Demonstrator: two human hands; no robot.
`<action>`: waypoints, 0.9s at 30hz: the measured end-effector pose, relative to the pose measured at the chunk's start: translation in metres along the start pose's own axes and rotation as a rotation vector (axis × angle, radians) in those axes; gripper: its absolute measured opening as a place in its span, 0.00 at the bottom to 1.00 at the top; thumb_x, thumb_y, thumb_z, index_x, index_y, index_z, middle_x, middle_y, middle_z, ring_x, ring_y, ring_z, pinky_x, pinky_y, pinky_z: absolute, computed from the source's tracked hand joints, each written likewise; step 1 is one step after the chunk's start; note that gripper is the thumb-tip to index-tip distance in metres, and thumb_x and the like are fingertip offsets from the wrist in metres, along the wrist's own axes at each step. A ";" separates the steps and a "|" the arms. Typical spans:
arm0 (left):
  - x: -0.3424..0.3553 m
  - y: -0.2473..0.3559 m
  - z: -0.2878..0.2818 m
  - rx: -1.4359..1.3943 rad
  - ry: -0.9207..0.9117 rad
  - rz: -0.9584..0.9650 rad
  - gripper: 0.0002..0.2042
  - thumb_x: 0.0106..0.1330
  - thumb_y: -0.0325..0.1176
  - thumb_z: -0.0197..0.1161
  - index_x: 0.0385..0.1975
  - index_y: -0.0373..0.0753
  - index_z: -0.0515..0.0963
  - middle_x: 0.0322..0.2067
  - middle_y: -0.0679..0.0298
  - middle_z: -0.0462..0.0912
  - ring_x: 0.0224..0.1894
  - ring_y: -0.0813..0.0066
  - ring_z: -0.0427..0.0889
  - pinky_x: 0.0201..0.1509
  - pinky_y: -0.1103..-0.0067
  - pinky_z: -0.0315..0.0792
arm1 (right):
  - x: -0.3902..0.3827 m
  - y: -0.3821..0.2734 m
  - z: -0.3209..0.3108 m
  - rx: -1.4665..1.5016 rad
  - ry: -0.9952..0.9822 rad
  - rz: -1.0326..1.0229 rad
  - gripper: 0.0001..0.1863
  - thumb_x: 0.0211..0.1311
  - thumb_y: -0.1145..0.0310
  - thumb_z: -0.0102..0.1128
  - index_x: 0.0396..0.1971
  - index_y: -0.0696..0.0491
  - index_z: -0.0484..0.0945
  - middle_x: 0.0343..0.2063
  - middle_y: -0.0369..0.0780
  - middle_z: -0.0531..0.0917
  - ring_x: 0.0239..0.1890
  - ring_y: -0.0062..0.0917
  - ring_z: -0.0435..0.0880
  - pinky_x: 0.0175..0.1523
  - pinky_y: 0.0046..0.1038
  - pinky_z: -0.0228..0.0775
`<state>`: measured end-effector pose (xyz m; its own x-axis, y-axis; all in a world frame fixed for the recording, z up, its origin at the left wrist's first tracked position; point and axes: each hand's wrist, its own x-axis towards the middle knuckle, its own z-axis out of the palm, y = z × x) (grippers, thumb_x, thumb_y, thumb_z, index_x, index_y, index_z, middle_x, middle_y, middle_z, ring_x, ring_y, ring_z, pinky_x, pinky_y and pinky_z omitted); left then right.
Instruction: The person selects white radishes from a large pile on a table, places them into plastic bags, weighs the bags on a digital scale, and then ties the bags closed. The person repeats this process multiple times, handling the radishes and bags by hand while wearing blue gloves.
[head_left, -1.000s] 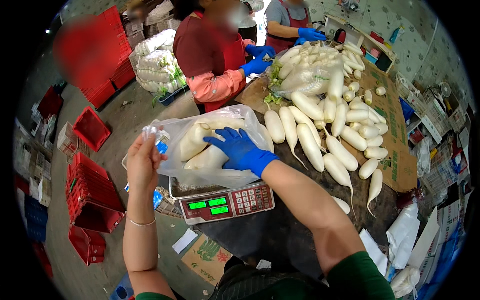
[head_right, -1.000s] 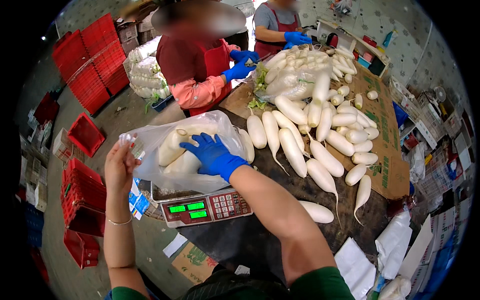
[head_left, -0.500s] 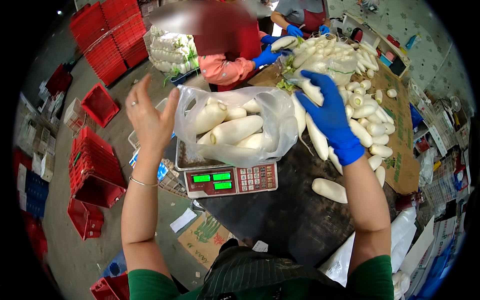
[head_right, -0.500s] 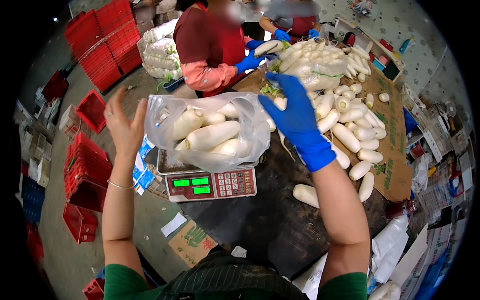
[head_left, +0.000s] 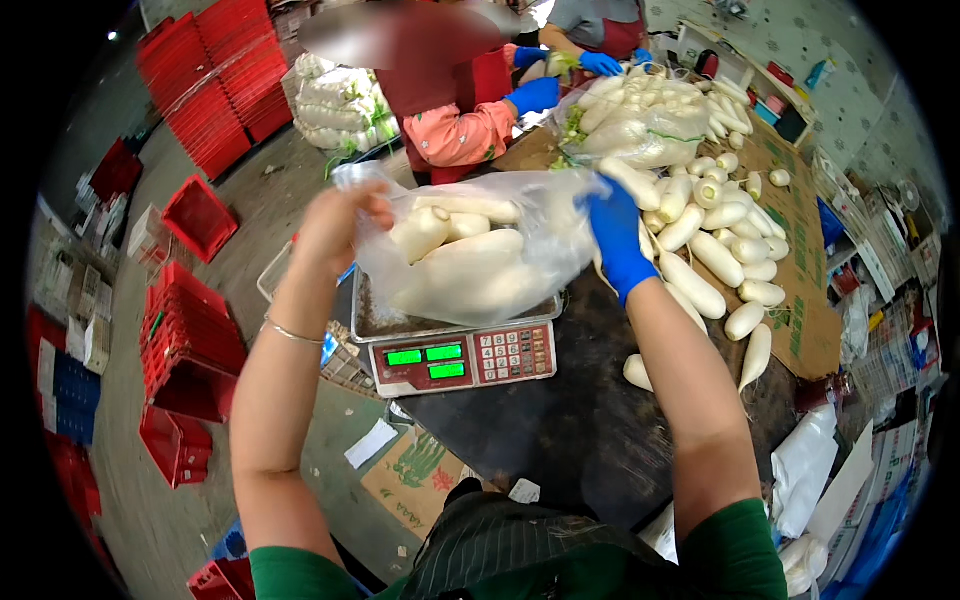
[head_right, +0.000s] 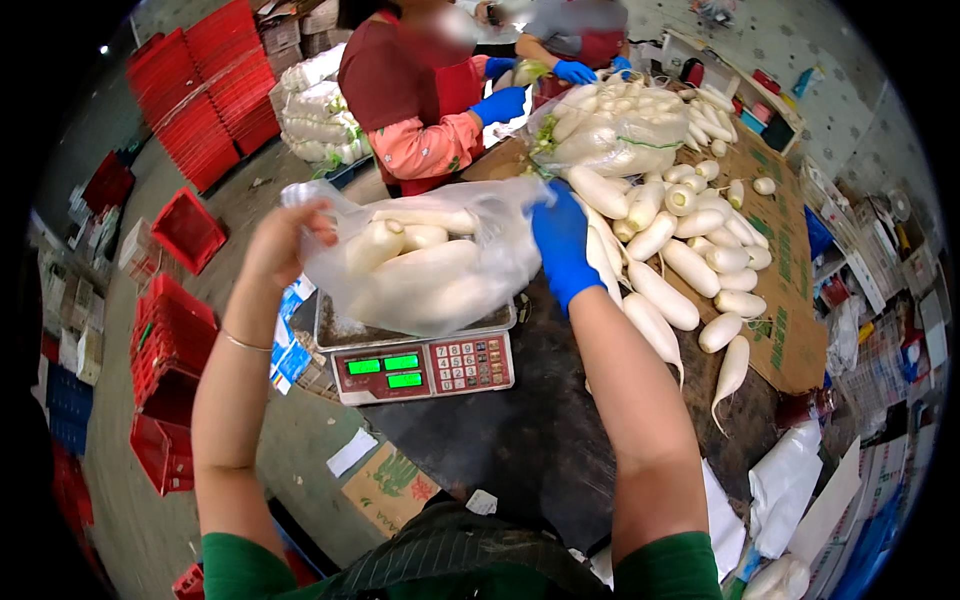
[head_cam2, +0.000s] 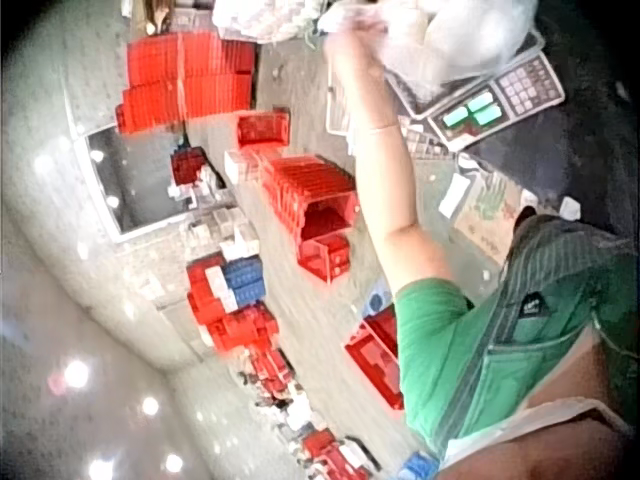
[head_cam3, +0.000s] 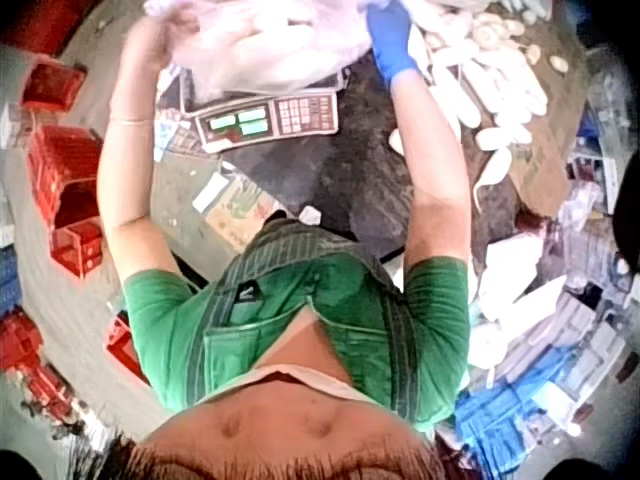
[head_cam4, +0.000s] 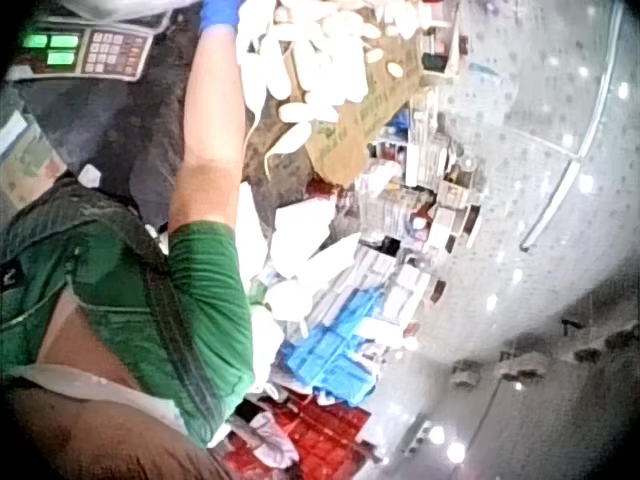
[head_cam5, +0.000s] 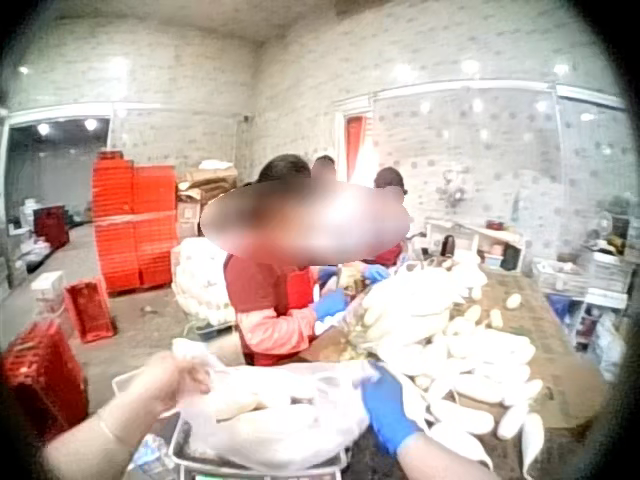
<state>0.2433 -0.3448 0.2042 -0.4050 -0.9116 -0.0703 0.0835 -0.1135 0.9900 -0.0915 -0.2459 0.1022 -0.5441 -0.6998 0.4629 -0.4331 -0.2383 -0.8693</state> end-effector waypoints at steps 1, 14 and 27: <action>-0.011 0.022 0.003 -0.118 -0.017 0.053 0.09 0.61 0.31 0.52 0.35 0.32 0.73 0.13 0.72 0.68 0.16 0.80 0.68 0.26 0.82 0.67 | 0.003 -0.039 0.004 0.335 0.043 0.114 0.13 0.56 0.71 0.47 0.40 0.59 0.71 0.21 0.39 0.75 0.24 0.26 0.74 0.31 0.26 0.66; -0.131 0.117 0.086 0.188 -0.374 0.664 0.13 0.61 0.29 0.48 0.42 0.28 0.70 0.38 0.55 0.77 0.13 0.86 0.65 0.15 0.90 0.61 | -0.091 -0.296 -0.129 0.393 -0.126 -0.167 0.22 0.63 0.62 0.43 0.53 0.60 0.64 0.20 0.31 0.66 0.19 0.13 0.62 0.24 0.16 0.55; -0.212 -0.026 0.209 0.597 -1.609 -0.040 0.42 0.38 0.26 0.74 0.59 0.39 0.59 0.43 0.55 0.76 0.45 0.72 0.75 0.49 0.76 0.70 | -0.298 -0.228 -0.166 -0.084 -0.744 -0.059 0.19 0.59 0.61 0.52 0.47 0.55 0.68 0.42 0.47 0.74 0.48 0.35 0.71 0.52 0.33 0.62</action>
<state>0.1363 -0.0659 0.2189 -0.8661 0.4141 -0.2800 -0.1224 0.3674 0.9220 0.0504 0.1284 0.1913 0.0983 -0.9650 0.2430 -0.5161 -0.2582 -0.8167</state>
